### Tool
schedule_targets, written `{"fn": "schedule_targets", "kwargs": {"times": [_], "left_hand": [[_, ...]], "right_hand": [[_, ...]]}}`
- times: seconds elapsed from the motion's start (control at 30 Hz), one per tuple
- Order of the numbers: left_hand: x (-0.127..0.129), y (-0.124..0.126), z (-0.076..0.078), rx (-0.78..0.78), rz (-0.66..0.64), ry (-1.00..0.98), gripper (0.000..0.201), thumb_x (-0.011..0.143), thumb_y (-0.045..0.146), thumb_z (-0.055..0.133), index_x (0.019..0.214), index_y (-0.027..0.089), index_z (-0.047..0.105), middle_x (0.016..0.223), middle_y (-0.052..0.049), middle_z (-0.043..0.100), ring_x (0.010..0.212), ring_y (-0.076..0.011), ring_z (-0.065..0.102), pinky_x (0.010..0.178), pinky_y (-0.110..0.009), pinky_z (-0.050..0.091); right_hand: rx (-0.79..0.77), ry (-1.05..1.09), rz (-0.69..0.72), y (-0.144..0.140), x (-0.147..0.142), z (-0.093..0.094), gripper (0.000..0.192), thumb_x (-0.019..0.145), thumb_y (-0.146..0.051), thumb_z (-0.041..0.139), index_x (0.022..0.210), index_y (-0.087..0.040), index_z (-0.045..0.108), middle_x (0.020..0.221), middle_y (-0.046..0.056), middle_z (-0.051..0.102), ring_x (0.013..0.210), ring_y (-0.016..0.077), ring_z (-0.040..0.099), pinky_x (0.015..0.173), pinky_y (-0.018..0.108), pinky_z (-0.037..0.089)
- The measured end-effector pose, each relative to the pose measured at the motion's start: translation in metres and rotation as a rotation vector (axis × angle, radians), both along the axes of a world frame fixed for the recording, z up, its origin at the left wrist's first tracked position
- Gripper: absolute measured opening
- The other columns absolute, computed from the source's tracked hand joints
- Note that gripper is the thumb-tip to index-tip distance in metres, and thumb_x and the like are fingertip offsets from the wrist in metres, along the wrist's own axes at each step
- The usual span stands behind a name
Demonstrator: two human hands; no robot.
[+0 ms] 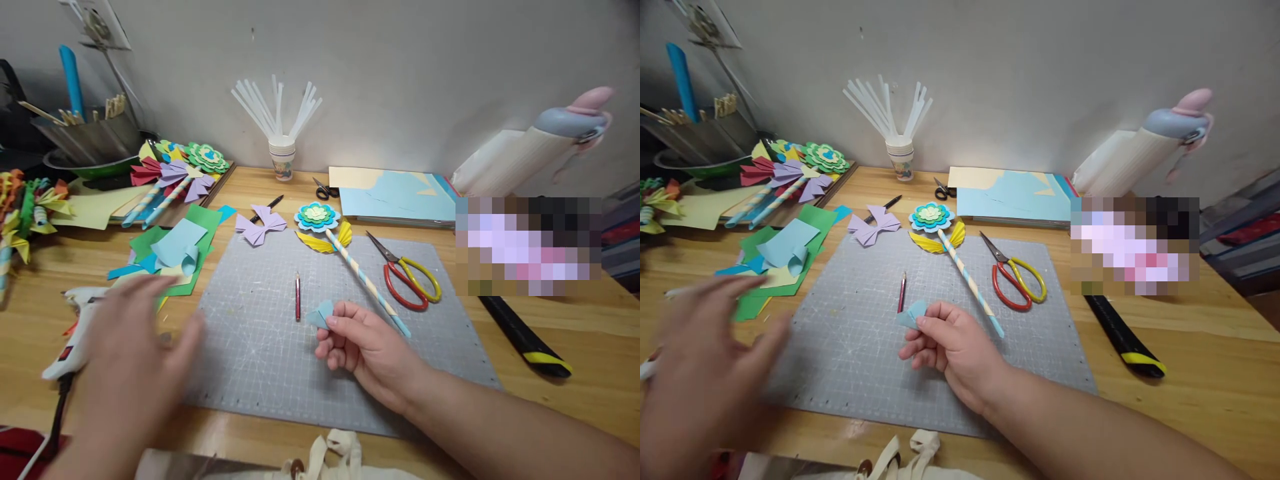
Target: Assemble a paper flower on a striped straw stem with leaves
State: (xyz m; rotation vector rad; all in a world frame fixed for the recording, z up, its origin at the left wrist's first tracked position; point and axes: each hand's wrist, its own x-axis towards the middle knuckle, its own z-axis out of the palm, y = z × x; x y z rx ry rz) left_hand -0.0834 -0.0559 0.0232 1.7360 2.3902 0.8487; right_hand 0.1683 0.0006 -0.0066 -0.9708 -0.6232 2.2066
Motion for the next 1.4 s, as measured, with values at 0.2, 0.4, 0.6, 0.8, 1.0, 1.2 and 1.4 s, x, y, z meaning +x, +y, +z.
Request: {"fn": "schedule_targets", "kwargs": {"times": [0.2, 0.4, 0.6, 0.8, 1.0, 1.2, 1.4], "left_hand": [[0.093, 0.03, 0.002, -0.407, -0.395, -0.918, 0.026, 0.075, 0.041, 0.06, 0.088, 0.02, 0.056, 0.088, -0.004, 0.06, 0.079, -0.0206, 0.057, 0.072, -0.034, 0.045], [0.092, 0.057, 0.009, -0.467, -0.468, -1.011, 0.024, 0.076, 0.041, 0.059, 0.071, 0.019, 0.053, 0.067, 0.002, 0.055, 0.065, -0.0156, 0.052, 0.064, -0.03, 0.04], [0.09, 0.058, 0.001, -0.49, -0.48, -1.094, 0.025, 0.072, 0.04, 0.066, 0.072, 0.017, 0.058, 0.068, 0.001, 0.059, 0.067, -0.0142, 0.053, 0.066, -0.027, 0.04], [0.09, 0.054, -0.01, -0.509, -0.499, -1.161, 0.02, 0.071, 0.036, 0.07, 0.073, 0.018, 0.06, 0.071, 0.0, 0.066, 0.069, -0.0151, 0.059, 0.066, -0.027, 0.043], [0.09, 0.05, -0.015, -0.485, -0.451, -1.077, 0.025, 0.068, 0.033, 0.073, 0.081, 0.019, 0.058, 0.07, 0.002, 0.063, 0.065, -0.0164, 0.06, 0.063, -0.028, 0.044], [0.094, 0.05, -0.009, -0.478, -0.478, -1.237, 0.023, 0.071, 0.035, 0.071, 0.071, 0.018, 0.055, 0.068, 0.001, 0.066, 0.067, -0.0148, 0.062, 0.067, -0.027, 0.045], [0.1, 0.05, -0.009, -0.547, -0.533, -1.264, 0.027, 0.074, 0.039, 0.068, 0.069, 0.019, 0.052, 0.062, -0.001, 0.066, 0.064, -0.0174, 0.064, 0.066, -0.03, 0.047]], "right_hand": [[0.065, 0.065, 0.021, -0.003, 0.001, 0.001, 0.026, 0.074, -0.028, 0.074, 0.076, -0.016, 0.05, 0.066, 0.001, 0.068, 0.053, 0.0093, 0.065, 0.046, 0.016, 0.05], [0.271, -0.072, -0.021, 0.001, 0.003, 0.001, 0.028, 0.076, -0.04, 0.07, 0.077, -0.016, 0.054, 0.065, -0.002, 0.065, 0.048, 0.0085, 0.061, 0.045, 0.019, 0.048], [0.34, -0.278, -0.037, 0.001, 0.004, 0.002, 0.028, 0.077, -0.042, 0.065, 0.07, -0.019, 0.05, 0.057, -0.006, 0.058, 0.043, 0.0075, 0.054, 0.041, 0.019, 0.043], [0.409, -0.326, -0.012, -0.001, 0.004, 0.003, 0.028, 0.078, -0.041, 0.063, 0.068, -0.02, 0.05, 0.057, -0.006, 0.056, 0.044, 0.0078, 0.053, 0.043, 0.02, 0.042], [0.45, -0.323, -0.018, -0.002, 0.005, 0.002, 0.025, 0.082, -0.038, 0.06, 0.069, -0.02, 0.05, 0.058, -0.006, 0.054, 0.045, 0.0075, 0.053, 0.044, 0.02, 0.042], [0.451, -0.297, 0.006, -0.003, 0.005, 0.004, 0.024, 0.082, -0.038, 0.06, 0.07, -0.02, 0.049, 0.06, -0.006, 0.055, 0.046, 0.0077, 0.053, 0.044, 0.02, 0.043], [0.441, -0.308, 0.016, -0.002, 0.006, 0.004, 0.024, 0.08, -0.04, 0.062, 0.075, -0.02, 0.051, 0.058, -0.006, 0.054, 0.046, 0.008, 0.053, 0.042, 0.019, 0.04]]}}
